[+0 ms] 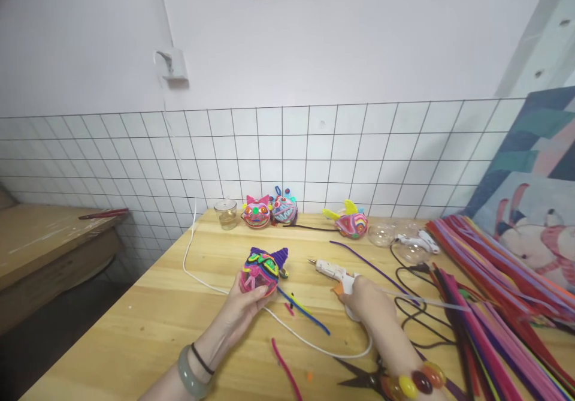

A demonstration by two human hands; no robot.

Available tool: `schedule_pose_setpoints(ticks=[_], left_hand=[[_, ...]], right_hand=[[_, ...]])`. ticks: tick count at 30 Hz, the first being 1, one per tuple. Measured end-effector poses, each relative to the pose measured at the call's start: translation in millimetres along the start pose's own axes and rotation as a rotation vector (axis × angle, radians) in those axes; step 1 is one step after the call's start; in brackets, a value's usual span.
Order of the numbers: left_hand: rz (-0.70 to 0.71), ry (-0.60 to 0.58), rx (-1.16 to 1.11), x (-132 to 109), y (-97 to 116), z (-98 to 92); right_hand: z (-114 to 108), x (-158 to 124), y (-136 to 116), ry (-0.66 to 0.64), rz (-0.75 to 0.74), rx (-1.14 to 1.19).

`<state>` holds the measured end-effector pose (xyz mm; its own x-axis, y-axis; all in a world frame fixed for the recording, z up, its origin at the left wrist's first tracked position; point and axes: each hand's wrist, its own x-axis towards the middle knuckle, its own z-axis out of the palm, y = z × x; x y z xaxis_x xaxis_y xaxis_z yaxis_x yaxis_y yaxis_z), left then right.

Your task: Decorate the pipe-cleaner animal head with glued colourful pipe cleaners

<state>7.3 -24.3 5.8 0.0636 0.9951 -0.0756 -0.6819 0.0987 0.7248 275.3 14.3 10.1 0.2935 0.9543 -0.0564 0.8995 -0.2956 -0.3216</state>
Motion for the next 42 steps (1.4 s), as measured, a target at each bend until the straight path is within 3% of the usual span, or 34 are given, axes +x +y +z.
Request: schedule_pose_setpoints(ticks=[9,16,21,23,28,35,42], left_hand=[[0.003,0.017,-0.136,2,2,-2.5],[-0.021,0.077,-0.226,6,5,-3.3],[-0.014,0.096,-0.229,7,5,-5.5],[-0.003,0.106,-0.232,6,6,-5.7],[0.032,0.091,-0.229,6,6,-4.9],[0.061,0.116,-0.235,7,8,-4.4],[0.097,0.11,-0.246,7,9,-5.9]], right_hand=[[6,9,20,-0.135,-0.071,0.308],[0,-3,7,-0.161,-0.137,0.639],[-9,-23,-16,0.046,-0.218,1.0],[-10,-34,-24,0.061,-0.249,1.089],[-7,-60,-39,-0.179,-0.361,1.101],[9,-80,-48,-0.257,-0.5,0.882],[16,-89,-56,-0.119,-0.577,0.823]])
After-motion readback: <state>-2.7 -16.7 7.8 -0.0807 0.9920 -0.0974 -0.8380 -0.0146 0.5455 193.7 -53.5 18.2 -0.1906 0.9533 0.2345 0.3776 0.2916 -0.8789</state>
